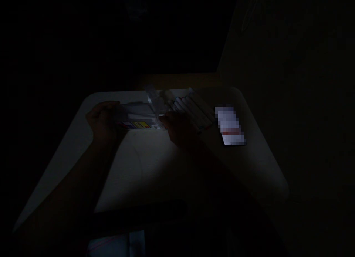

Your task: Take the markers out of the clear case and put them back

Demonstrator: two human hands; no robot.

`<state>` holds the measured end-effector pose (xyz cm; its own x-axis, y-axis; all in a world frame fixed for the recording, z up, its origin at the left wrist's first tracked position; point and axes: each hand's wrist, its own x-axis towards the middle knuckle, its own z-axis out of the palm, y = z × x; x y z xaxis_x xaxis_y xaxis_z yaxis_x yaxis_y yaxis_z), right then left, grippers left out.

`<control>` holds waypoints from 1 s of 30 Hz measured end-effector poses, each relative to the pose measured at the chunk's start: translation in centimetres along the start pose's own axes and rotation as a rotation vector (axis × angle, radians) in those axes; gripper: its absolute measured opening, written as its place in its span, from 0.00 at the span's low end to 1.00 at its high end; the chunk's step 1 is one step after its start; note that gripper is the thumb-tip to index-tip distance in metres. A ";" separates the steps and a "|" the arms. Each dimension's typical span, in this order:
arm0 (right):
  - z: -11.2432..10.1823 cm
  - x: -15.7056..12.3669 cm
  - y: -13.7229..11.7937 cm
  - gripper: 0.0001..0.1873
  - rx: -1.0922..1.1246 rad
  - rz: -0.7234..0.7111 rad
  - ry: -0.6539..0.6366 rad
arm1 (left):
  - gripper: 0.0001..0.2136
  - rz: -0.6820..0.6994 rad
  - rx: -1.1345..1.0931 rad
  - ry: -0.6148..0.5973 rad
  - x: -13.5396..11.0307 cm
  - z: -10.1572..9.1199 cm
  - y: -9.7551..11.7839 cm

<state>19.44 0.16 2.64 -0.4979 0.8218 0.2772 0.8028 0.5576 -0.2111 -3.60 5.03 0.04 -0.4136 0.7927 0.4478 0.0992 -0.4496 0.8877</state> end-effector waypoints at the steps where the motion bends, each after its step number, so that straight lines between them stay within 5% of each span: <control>1: 0.0 -0.1 0.0 0.20 -0.007 -0.002 -0.004 | 0.09 0.001 0.010 0.002 0.0 0.0 0.1; 16: -0.4 -0.6 0.2 0.19 -0.109 0.032 0.047 | 0.07 -0.029 -0.033 0.003 -0.1 0.2 0.4; 22: -1.2 -1.1 0.6 0.23 -0.057 0.086 -0.054 | 0.08 -0.011 -0.009 0.000 0.0 0.1 0.1; 30: -0.8 -0.9 -0.1 0.23 -0.045 0.024 -0.036 | 0.08 -0.021 0.016 -0.019 -0.1 0.0 0.4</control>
<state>20.06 -0.75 3.16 -0.4888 0.8391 0.2388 0.8285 0.5322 -0.1743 -3.53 4.73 0.36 -0.3985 0.8098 0.4306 0.1049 -0.4262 0.8986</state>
